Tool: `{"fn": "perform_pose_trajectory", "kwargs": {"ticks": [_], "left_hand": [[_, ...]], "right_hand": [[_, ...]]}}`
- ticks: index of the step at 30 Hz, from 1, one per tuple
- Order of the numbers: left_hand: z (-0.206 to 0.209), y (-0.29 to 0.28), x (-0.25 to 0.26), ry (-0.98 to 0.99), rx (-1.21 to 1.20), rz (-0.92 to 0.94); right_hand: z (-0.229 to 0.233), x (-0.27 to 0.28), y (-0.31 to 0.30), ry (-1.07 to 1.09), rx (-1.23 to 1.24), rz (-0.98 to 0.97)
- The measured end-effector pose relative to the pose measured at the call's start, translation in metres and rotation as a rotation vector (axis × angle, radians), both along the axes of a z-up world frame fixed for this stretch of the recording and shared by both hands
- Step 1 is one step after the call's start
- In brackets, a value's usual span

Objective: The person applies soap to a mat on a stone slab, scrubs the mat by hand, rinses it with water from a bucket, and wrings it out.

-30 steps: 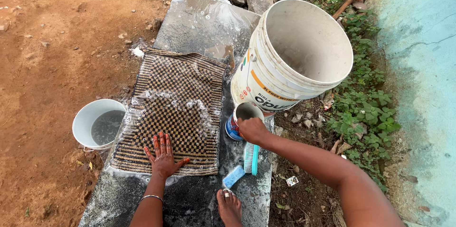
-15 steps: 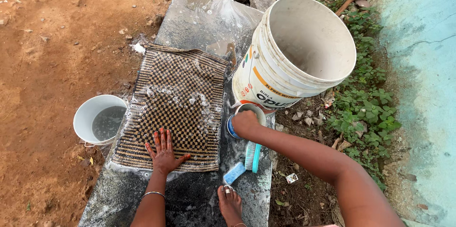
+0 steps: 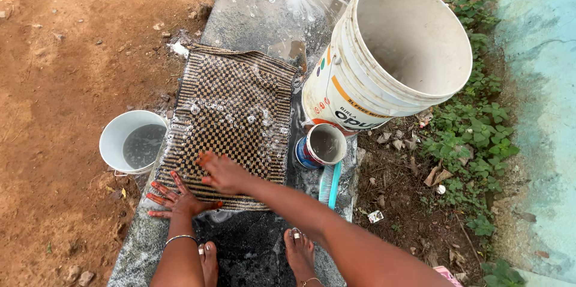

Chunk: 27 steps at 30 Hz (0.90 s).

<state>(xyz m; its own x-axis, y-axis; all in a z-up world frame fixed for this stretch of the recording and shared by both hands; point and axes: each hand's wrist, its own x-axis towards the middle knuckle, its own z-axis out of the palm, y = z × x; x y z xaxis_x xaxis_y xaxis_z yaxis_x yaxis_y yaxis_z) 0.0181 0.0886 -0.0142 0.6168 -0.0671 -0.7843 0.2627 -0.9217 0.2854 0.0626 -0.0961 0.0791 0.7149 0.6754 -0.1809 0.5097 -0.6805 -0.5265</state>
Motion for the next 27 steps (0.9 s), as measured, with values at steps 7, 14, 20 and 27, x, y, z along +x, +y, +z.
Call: {"fn": "perform_pose_trajectory", "kwargs": {"ticks": [7, 14, 20, 27], "left_hand": [[-0.027, 0.004, -0.002, 0.120, 0.086, -0.022], [0.077, -0.013, -0.008, 0.028, 0.216, 0.110], [0.058, -0.004, 0.000, 0.014, 0.043, 0.082], [0.069, 0.002, -0.008, 0.038, 0.129, 0.280]], "right_hand": [[-0.049, -0.037, 0.007, -0.021, 0.061, -0.033], [-0.036, 0.051, -0.080, -0.255, -0.291, -0.273], [-0.030, -0.007, 0.023, -0.092, -0.362, 0.135], [-0.031, 0.078, -0.054, -0.106, -0.429, -0.034]]}}
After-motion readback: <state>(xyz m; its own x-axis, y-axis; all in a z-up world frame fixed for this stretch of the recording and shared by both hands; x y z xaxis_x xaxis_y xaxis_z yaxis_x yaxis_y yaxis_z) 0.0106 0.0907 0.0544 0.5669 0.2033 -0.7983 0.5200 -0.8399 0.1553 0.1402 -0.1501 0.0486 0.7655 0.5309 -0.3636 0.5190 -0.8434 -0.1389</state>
